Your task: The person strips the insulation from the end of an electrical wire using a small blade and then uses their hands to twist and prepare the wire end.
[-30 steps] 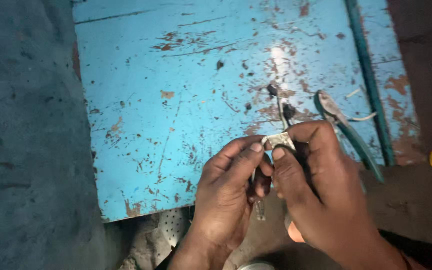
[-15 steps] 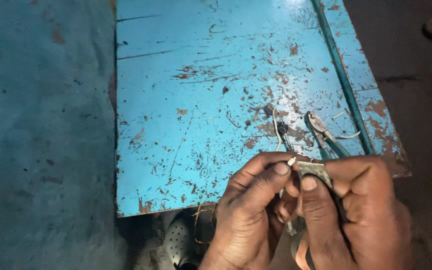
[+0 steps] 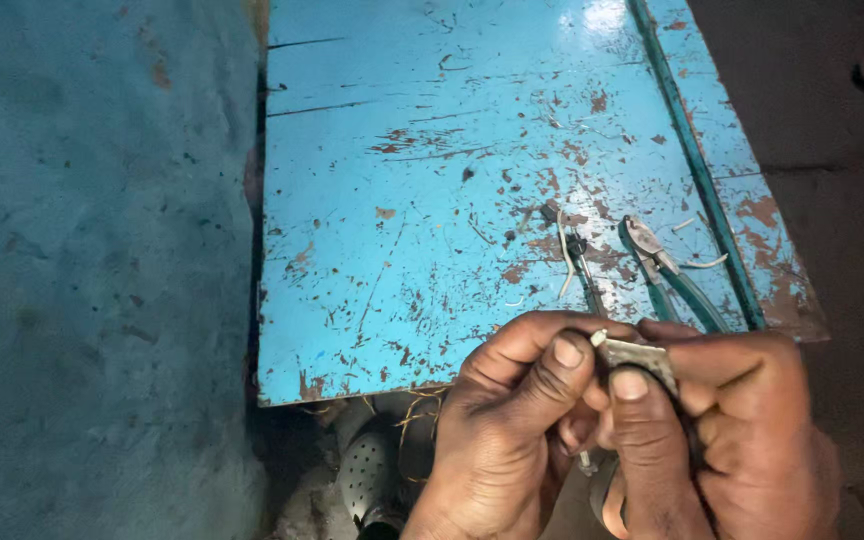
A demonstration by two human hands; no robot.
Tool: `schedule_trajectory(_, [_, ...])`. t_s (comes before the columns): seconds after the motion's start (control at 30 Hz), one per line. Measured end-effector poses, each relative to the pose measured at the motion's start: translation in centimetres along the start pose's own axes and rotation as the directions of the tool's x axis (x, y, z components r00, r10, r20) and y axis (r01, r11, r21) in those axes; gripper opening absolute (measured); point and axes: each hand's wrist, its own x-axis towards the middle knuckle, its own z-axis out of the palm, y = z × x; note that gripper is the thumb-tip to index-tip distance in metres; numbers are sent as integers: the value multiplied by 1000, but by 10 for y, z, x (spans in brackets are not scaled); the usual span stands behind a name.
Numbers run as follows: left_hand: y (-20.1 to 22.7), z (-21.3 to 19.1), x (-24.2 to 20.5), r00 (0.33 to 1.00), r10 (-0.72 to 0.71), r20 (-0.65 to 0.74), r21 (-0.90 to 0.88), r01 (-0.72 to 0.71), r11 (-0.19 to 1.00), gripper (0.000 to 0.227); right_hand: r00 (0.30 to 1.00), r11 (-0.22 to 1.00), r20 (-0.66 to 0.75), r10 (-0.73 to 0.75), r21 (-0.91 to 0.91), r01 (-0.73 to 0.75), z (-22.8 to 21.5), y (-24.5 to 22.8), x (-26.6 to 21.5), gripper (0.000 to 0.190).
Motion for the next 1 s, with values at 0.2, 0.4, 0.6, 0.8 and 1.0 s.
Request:
schedule_trajectory(0.2, [-4, -1, -9, 989, 112, 100, 38, -116, 992, 17, 999, 998, 48, 10, -58, -7, -9, -2, -8, 19])
schedule_trajectory(0.4, [0, 6, -20, 999, -37, -24, -81, 35, 996, 15, 993, 996, 115, -30, -76, 39, -16, 0, -8, 19])
schedule_trajectory(0.6, [-11, -3, -16, 998, 50, -28, -50, -51, 997, 13, 968, 999, 249, -30, -6, 33, -26, 11, -5, 20])
schedule_trajectory(0.8, [-12, -2, -14, 1000, -4, -8, -86, 3, 996, 16, 985, 999, 171, 4, -49, 4, -23, 9, -7, 19])
schedule_trajectory(1.0, [-11, -1, -14, 1000, -17, -15, -99, 16, 995, 18, 993, 993, 99, -68, -89, 77, -17, 2, -11, 18])
